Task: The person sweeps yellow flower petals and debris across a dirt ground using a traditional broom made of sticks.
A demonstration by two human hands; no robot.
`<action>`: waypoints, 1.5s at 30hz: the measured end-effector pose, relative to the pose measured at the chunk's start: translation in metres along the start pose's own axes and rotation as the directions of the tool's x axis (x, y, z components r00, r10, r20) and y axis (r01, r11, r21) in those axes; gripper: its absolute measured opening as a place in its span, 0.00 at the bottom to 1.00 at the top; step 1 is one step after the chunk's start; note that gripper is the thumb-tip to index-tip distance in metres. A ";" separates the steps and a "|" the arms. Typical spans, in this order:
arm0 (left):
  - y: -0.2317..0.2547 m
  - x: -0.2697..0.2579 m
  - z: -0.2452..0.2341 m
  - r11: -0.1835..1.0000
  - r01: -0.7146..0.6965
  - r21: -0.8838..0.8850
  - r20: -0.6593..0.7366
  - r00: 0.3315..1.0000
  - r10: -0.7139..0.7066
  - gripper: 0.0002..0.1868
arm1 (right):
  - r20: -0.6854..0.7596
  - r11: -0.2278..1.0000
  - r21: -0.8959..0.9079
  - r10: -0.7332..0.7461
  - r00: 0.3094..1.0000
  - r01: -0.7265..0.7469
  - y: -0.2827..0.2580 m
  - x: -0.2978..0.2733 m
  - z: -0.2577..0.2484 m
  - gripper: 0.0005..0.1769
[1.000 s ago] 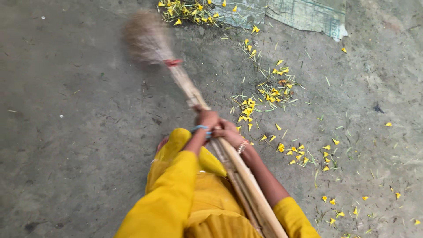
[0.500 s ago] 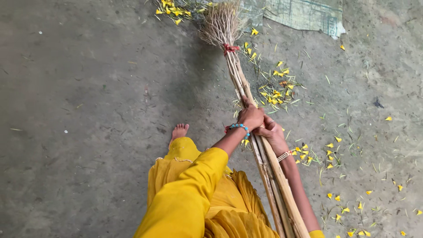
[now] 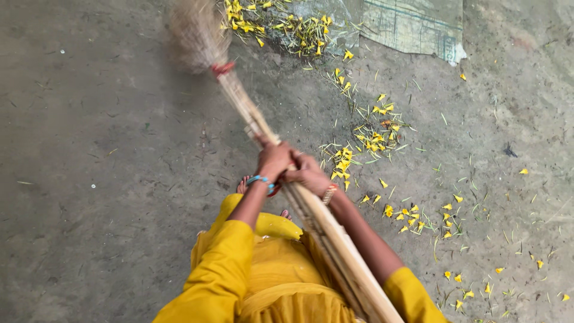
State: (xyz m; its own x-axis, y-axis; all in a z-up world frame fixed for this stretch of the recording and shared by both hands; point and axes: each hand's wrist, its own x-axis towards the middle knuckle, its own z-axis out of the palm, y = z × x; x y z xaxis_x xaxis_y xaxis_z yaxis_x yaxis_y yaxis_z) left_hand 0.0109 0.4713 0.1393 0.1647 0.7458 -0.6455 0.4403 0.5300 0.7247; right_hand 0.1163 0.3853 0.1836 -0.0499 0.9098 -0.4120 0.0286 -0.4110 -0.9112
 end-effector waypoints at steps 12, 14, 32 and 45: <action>-0.068 0.108 0.125 0.603 -0.557 0.572 0.607 0.781 0.146 0.20 | -0.203 0.976 0.170 0.168 0.965 -0.134 0.075 -0.023 -0.043 0.29; -0.044 0.087 0.154 0.649 -0.549 0.526 0.610 0.776 0.162 0.18 | -0.278 0.985 0.136 0.140 0.950 -0.105 0.069 -0.046 -0.062 0.28; -0.004 0.011 0.108 0.975 -0.083 0.204 0.296 0.955 0.019 0.53 | -0.275 0.993 0.114 0.041 0.961 -0.010 0.026 -0.060 -0.046 0.38; -0.061 0.032 0.145 0.849 -0.199 0.490 0.425 0.905 -0.033 0.56 | -0.253 0.959 0.279 0.121 0.960 -0.047 0.109 -0.076 -0.050 0.29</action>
State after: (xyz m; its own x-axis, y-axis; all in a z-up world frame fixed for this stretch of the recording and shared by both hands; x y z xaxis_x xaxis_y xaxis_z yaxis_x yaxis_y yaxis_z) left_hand 0.1175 0.4040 0.0392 0.5097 0.4859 -0.7100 0.7731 0.1034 0.6258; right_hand 0.1730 0.2741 0.1164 0.2086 0.8379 -0.5044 -0.2485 -0.4534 -0.8560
